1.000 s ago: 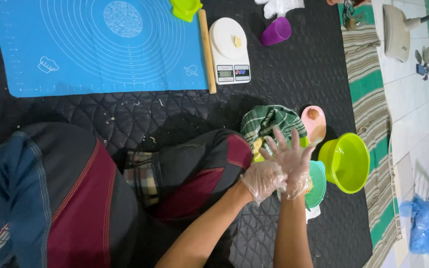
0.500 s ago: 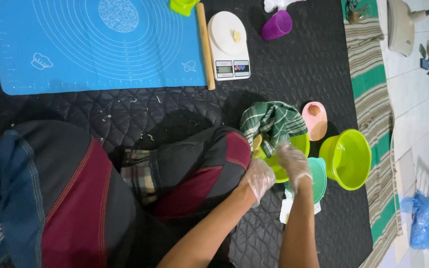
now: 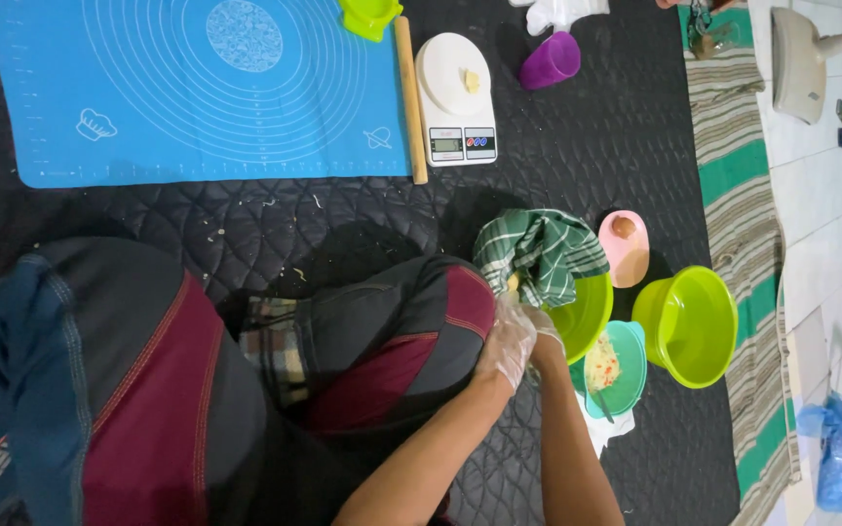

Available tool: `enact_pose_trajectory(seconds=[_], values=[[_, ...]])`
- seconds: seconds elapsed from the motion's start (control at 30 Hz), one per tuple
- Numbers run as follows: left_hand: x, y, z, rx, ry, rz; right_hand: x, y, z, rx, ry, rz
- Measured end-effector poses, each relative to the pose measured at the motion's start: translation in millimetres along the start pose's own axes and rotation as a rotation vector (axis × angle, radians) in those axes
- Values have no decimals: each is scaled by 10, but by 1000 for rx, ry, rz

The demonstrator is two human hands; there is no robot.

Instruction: Weighing dough portions on a digital scale and using a plastic mold to shape filled pastries on a floor-level workspace.

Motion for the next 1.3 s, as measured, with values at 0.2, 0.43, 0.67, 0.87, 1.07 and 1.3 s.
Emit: enact_pose_trajectory(seconds=[0.2, 0.43, 0.67, 0.87, 1.07, 1.3], values=[[-126, -96, -273, -160, 6, -53, 113, -163, 103, -19, 71, 29], [-171, -105, -307, -372, -118, 44, 259, -338, 130, -46, 81, 28], [-293, -189, -714, -634, -220, 194, 760, -623, 167, -137, -81, -55], [-217, -166, -418, -701, -202, 260, 341, -279, 59, -191, -6, -89], [-102, -217, -375, -658, -223, 263, 300, -278, 21, -322, 798, -306], [308, -110, 949, -579, 344, -384, -811, 265, -849, -65, -4, -51]])
Point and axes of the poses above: each hand's wrist, its own y-axis away from the middle knuckle, its own z-axis out of the palm, x = y × z, the point moved 7 cm from there along -y, towards the middle knuckle, and after that the axes turned 8 degrees about -y, right-handed, at the moved point
